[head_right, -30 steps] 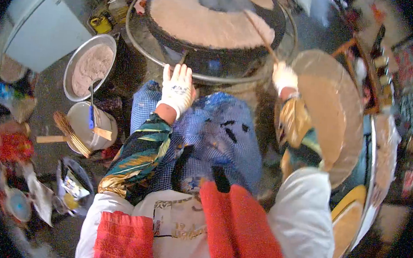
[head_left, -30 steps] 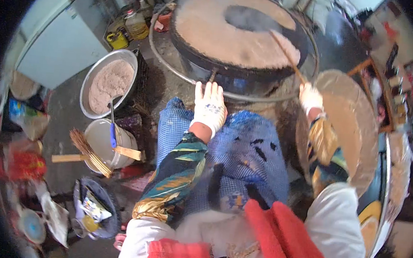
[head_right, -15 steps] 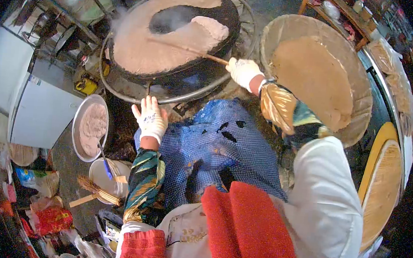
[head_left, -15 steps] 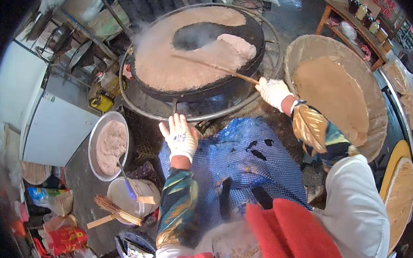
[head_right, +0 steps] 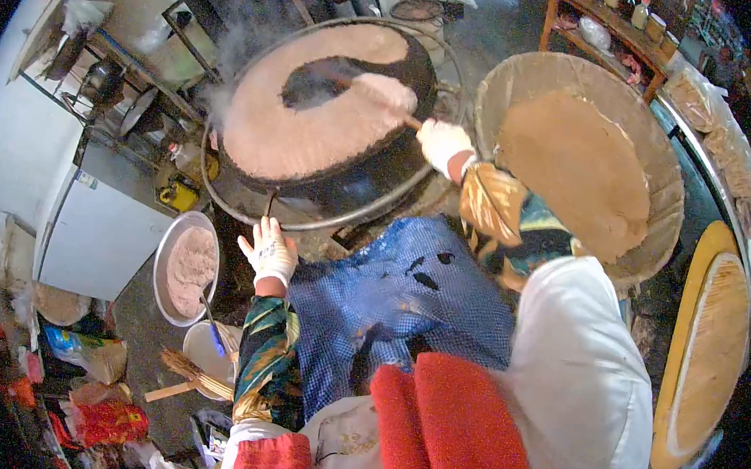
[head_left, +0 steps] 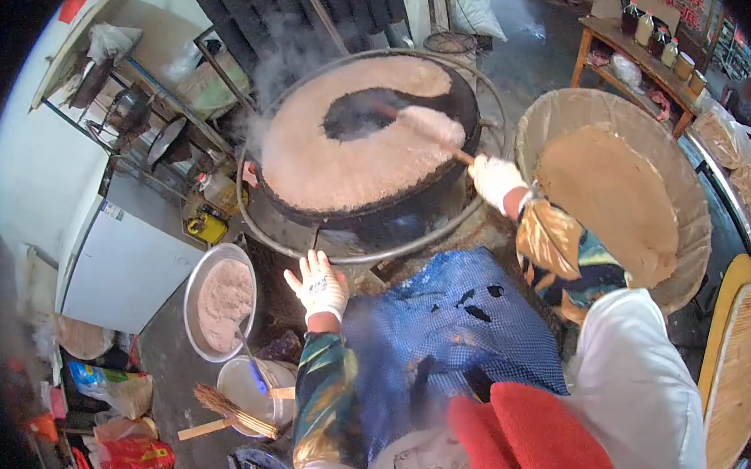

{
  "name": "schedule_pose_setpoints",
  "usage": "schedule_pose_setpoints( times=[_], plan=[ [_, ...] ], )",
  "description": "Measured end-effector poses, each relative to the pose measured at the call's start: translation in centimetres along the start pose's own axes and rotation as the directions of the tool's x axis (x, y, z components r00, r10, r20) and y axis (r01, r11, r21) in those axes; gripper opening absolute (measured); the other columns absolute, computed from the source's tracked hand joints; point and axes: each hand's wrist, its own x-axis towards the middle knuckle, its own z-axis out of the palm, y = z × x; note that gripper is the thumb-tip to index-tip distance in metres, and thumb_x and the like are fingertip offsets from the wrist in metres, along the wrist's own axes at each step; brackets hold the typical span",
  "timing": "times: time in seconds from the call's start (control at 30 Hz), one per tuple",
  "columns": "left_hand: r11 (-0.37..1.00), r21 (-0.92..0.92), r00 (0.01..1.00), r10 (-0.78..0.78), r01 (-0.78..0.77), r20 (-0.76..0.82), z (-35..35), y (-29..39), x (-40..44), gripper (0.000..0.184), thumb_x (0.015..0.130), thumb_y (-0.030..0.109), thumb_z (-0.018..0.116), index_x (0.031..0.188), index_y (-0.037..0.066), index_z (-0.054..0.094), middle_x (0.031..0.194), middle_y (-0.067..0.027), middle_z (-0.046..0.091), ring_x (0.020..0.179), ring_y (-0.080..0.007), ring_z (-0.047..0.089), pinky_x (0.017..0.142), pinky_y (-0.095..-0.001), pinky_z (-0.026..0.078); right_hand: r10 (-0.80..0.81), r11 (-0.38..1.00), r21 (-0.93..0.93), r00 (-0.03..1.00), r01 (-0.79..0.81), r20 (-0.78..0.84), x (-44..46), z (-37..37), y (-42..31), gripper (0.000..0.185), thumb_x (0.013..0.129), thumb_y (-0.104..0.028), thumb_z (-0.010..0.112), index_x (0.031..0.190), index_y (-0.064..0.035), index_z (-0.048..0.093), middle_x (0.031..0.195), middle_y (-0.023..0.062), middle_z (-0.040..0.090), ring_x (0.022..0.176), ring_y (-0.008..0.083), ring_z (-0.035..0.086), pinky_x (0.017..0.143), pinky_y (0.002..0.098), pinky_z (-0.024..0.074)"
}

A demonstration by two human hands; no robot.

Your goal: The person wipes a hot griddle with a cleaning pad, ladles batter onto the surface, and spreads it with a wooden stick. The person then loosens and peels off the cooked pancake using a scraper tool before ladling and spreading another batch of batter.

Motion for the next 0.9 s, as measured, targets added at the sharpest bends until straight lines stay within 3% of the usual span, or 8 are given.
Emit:
schedule_pose_setpoints(
  times=[0.07,0.17,0.3,0.4,0.57,0.73,0.8,0.9],
  plan=[
    [0.998,-0.015,0.994,-0.064,0.065,0.09,-1.6,0.2,0.5,0.066,0.078,0.03,0.059,0.137,0.007,0.038,0.147,-0.0102,0.032,0.137,-0.0274,0.028,0.112,-0.0571,0.005,-0.106,0.99,-0.078,0.989,0.114,0.101,-1.6,-0.5,-0.8,0.027,0.09,-0.024,0.045,0.09,-0.0012,0.06,0.079,0.0175,0.067,0.073,0.0327,0.066,0.067,0.0443,0.0524],
    [0.997,0.025,0.994,-0.075,0.073,0.077,-0.6,-1.1,1.1,0.066,0.081,0.031,0.057,0.139,0.007,0.035,0.148,-0.0107,0.031,0.137,-0.0286,0.027,0.111,-0.0588,0.005,-0.012,0.999,-0.048,0.996,0.008,-0.084,-0.2,1.9,2.1,0.025,0.09,-0.023,0.046,0.087,-0.0019,0.058,0.076,0.017,0.066,0.07,0.033,0.066,0.066,0.0452,0.0523],
    [0.997,0.055,0.997,-0.062,0.059,0.052,-1.9,0.0,0.9,0.058,0.082,0.033,0.054,0.133,0.008,0.043,0.143,-0.0112,0.039,0.132,-0.0292,0.034,0.108,-0.0605,0.01,-0.024,1.0,0.017,1.0,0.024,-0.013,-0.6,-0.4,0.0,0.026,0.09,-0.025,0.047,0.092,-0.0012,0.057,0.076,0.017,0.066,0.072,0.0332,0.066,0.067,0.0441,0.0524],
    [0.948,-0.183,0.927,0.191,-0.259,-0.323,-4.5,6.4,-1.1,0.04,0.069,0.027,0.064,0.102,0.007,0.052,0.106,-0.0105,0.054,0.105,-0.0292,0.048,0.097,-0.0566,0.026,-0.091,0.994,-0.059,0.994,0.094,0.061,-2.1,1.1,1.1,0.027,0.09,-0.027,0.047,0.092,-0.0019,0.056,0.074,0.0156,0.065,0.07,0.0316,0.065,0.064,0.0434,0.0521],
    [0.968,-0.135,0.974,0.199,-0.213,-0.106,-1.3,10.7,-2.8,0.069,0.077,0.031,0.059,0.133,-0.005,0.039,0.139,-0.0216,0.04,0.133,-0.0353,0.032,0.11,-0.0603,0.007,0.014,1.0,-0.01,0.999,-0.013,0.031,-0.2,0.7,1.3,0.027,0.091,-0.026,0.046,0.092,-0.002,0.059,0.082,0.0183,0.066,0.077,0.0326,0.066,0.07,0.0431,0.0512],
    [0.972,-0.119,0.975,0.191,-0.204,-0.116,-1.8,9.3,-2.9,0.066,0.078,0.028,0.059,0.132,-0.004,0.04,0.139,-0.0206,0.04,0.133,-0.0344,0.033,0.11,-0.0601,0.006,-0.147,0.985,-0.062,0.97,0.161,0.192,-3.4,0.4,0.0,0.031,0.093,-0.03,0.044,0.091,-0.001,0.057,0.08,0.0187,0.066,0.074,0.0347,0.065,0.069,0.0463,0.0512],
    [0.973,-0.095,0.972,0.201,-0.213,-0.121,-1.6,8.5,-2.8,0.066,0.077,0.027,0.058,0.132,-0.005,0.04,0.139,-0.0203,0.04,0.132,-0.0346,0.033,0.111,-0.0598,0.005,0.092,0.996,-0.018,0.993,-0.09,0.077,-1.5,1.8,2.0,0.032,0.093,-0.031,0.045,0.092,-0.0015,0.057,0.079,0.0191,0.066,0.074,0.0352,0.066,0.068,0.0464,0.0512],
    [0.963,-0.126,0.96,0.212,-0.237,-0.18,-1.7,7.5,-2.9,0.06,0.078,0.023,0.058,0.129,-0.003,0.042,0.136,-0.0208,0.044,0.129,-0.0354,0.038,0.11,-0.06,0.008,0.026,0.999,-0.025,0.998,-0.024,0.059,-0.4,0.4,0.8,0.031,0.093,-0.031,0.046,0.09,-0.0017,0.055,0.08,0.0192,0.066,0.075,0.0354,0.066,0.069,0.0461,0.0508]
  ],
)
